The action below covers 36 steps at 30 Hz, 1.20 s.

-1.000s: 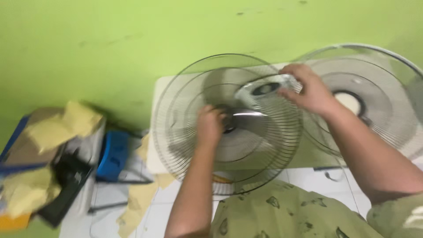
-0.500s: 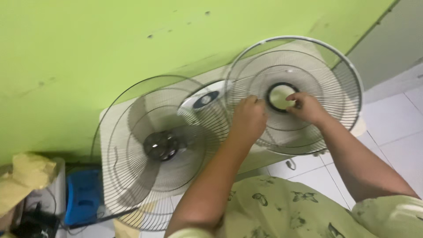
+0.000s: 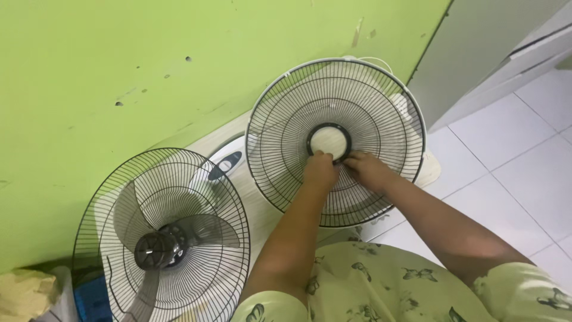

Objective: The person disassembles an electric fan by removing the front grille, fan blades, and motor housing, then reassembles the components in reverse order. The person handles the fan blades, motor housing, and grilles by hand, placing them on a white table against a green wall.

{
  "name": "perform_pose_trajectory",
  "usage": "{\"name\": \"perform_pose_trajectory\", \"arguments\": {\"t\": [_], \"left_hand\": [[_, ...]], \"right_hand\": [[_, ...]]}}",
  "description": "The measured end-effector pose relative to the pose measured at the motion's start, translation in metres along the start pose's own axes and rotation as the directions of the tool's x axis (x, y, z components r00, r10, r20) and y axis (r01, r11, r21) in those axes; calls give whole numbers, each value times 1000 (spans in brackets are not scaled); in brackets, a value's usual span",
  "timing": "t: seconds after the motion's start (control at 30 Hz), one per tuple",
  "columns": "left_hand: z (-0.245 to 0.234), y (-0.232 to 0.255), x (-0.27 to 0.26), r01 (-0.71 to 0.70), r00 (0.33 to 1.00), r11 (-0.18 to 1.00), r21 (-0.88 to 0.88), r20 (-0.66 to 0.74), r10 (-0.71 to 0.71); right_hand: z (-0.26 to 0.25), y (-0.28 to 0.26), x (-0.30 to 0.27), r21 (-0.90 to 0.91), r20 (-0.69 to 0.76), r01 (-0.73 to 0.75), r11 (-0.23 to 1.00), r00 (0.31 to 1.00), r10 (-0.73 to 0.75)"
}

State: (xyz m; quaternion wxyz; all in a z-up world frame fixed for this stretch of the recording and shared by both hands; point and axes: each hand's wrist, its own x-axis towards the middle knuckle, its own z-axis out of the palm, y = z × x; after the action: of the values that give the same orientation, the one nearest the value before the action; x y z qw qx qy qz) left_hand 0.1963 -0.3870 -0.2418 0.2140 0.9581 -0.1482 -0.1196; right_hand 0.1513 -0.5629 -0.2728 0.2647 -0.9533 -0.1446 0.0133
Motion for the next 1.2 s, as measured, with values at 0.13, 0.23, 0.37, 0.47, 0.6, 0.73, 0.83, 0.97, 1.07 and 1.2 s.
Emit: {"name": "perform_pose_trajectory", "arguments": {"t": [0.13,0.23,0.37,0.47,0.6,0.73,0.83,0.97,1.07,1.2], "left_hand": [[0,-4,-6,43,999,999,-32,-20,-44],[-13,-9,-15,-6,994,997,-74,-111,-3],[-60,-13,-40,-226,870,944,-241,-485,84],[-111,-19,-76,-314,795,897,-312,-602,69],[-170,-52,-140,-409,646,872,-270,-760,67],[-212,-116,-204,-237,609,956,-175,-793,6],[-220,-162,-244,-142,591,970,-196,-803,-75],[-212,-216,-284,1,581,966,-259,-786,-211],[-200,-244,-296,130,567,966,-223,-783,-257],[-189,-265,-298,160,590,964,-214,-762,-267]], "right_hand": [[-8,-6,7,46,81,-147,988,986,143],[-15,-17,21,210,47,-175,962,985,169],[-30,-55,56,431,-152,89,898,988,-25],[-50,-108,82,794,22,-20,607,1000,4],[-68,-201,103,813,64,64,578,978,-199],[-55,-301,112,747,78,226,626,904,-420],[-33,-364,122,608,155,285,741,873,-462],[8,-422,131,301,188,548,780,768,-612],[33,-444,139,185,108,724,664,657,-746],[47,-461,148,95,309,668,738,685,-660]]}}
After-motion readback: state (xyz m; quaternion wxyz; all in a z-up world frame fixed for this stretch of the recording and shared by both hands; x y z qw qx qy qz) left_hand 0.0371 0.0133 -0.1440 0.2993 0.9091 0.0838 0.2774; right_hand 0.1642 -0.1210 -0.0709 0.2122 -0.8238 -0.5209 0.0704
